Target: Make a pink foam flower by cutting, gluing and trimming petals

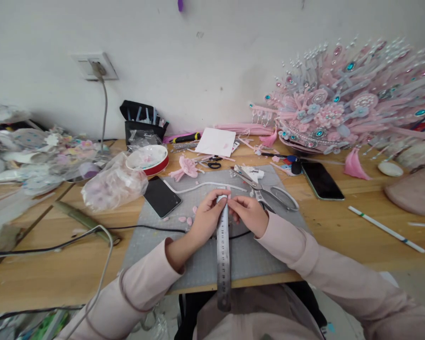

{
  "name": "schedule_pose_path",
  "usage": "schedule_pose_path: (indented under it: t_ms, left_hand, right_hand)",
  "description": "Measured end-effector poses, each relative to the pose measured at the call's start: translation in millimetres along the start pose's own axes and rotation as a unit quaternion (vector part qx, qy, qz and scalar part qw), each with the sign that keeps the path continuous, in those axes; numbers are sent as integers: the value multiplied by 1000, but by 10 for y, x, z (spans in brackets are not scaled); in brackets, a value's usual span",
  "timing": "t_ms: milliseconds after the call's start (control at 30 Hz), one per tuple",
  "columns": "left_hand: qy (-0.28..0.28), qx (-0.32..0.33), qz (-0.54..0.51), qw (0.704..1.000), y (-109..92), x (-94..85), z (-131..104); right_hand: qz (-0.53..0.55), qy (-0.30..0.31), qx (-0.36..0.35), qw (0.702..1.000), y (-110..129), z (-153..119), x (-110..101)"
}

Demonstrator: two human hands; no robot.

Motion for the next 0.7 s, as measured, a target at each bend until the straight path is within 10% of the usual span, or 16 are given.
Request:
schedule_pose_path:
  t_ms: [700]
  left_hand:
    - [-98, 54, 36, 993, 104, -126, 112]
  right_hand:
    - [-31, -42, -13, 999, 81, -49, -52]
Point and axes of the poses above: each hand's wrist, its own z-axis towards the middle knuckle, its own x-axis out of the palm, y = z × x, the point moved 1 cm from there along z, towards the middle knuckle, and after that the axes turned 12 degrees about -z, right-handed, at the moved point
